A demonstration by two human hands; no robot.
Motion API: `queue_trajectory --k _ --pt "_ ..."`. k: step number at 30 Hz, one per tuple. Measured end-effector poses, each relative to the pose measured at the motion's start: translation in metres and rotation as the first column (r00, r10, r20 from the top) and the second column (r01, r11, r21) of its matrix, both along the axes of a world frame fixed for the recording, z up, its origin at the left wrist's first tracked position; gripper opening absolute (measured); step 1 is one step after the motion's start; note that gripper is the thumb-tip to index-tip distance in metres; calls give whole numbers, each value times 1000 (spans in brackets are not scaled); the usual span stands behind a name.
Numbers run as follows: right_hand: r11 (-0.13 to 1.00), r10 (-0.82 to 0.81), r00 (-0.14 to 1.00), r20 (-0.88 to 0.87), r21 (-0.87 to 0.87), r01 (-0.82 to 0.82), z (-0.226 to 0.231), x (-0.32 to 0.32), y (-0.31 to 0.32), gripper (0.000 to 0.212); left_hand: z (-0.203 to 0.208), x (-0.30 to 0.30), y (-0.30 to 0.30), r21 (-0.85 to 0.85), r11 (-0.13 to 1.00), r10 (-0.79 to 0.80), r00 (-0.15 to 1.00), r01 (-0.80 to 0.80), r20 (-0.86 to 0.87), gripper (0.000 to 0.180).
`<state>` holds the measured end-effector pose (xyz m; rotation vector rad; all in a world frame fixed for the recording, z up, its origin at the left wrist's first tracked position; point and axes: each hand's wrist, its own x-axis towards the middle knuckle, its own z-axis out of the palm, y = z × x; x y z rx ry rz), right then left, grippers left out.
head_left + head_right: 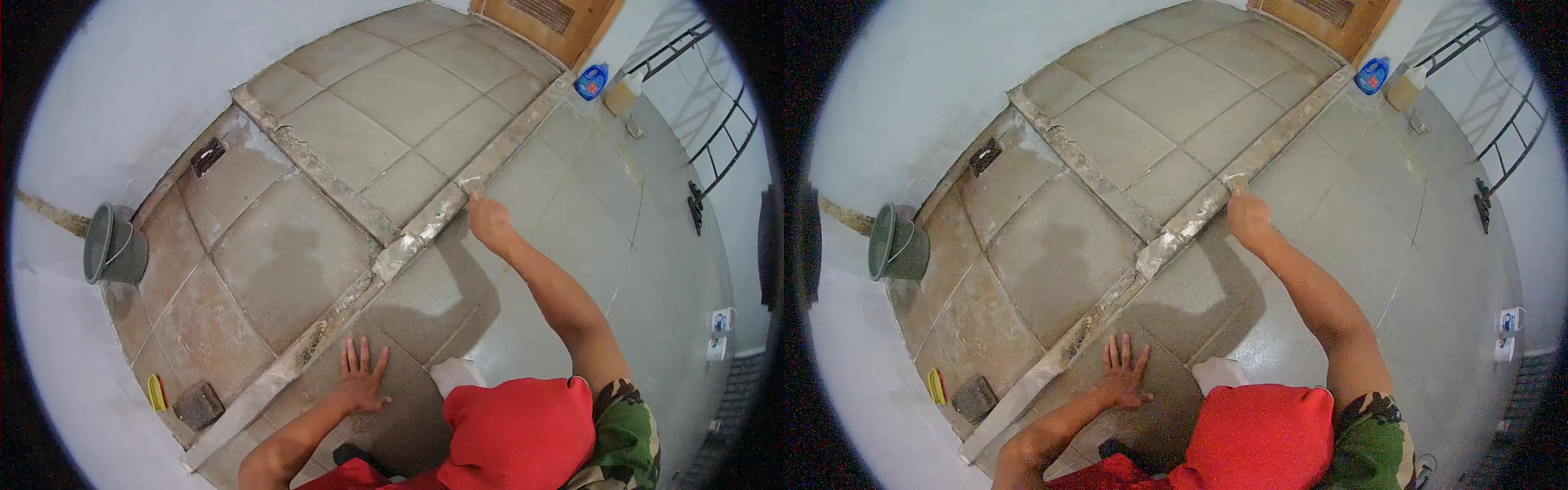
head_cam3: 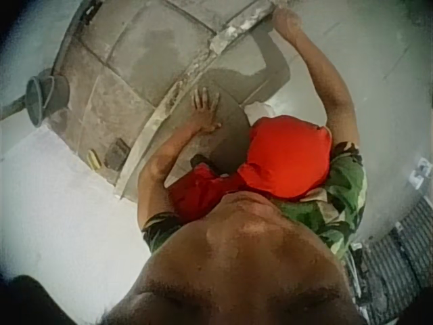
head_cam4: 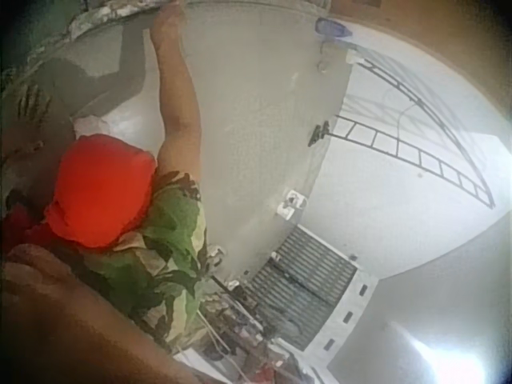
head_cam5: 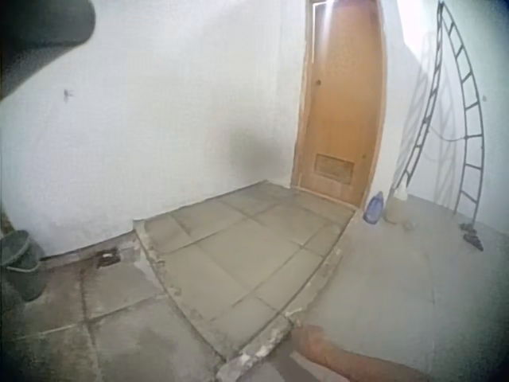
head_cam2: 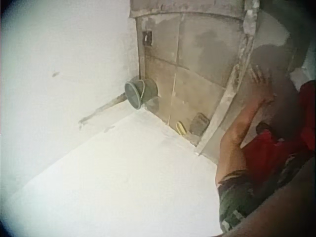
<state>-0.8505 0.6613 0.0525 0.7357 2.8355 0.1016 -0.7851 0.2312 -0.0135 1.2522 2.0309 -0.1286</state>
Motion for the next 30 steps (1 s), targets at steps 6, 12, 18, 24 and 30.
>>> queue_trajectory --k 6,12,18,24,30 --pt "999 37 999 1 10 -37 -12 8 4 41 -8 1 -5 53 999 -1 1000 2 -21 124" --pt "999 7 999 -32 -35 -8 -3 7 1 40 -6 1 -5 47 999 -1 1000 1 -10 122" --pt "998 -31 996 -86 -57 26 -3 8 4 36 7 0 2 0 1000 -1 1000 1 -8 119" --pt "998 -8 999 -47 -68 5 -4 10 9 33 12 -2 2 -27 1000 15 999 -14 34 117" --pt "999 32 991 -129 -29 -36 -7 16 7 34 -6 2 -4 23 1000 3 1000 -2 -14 124"
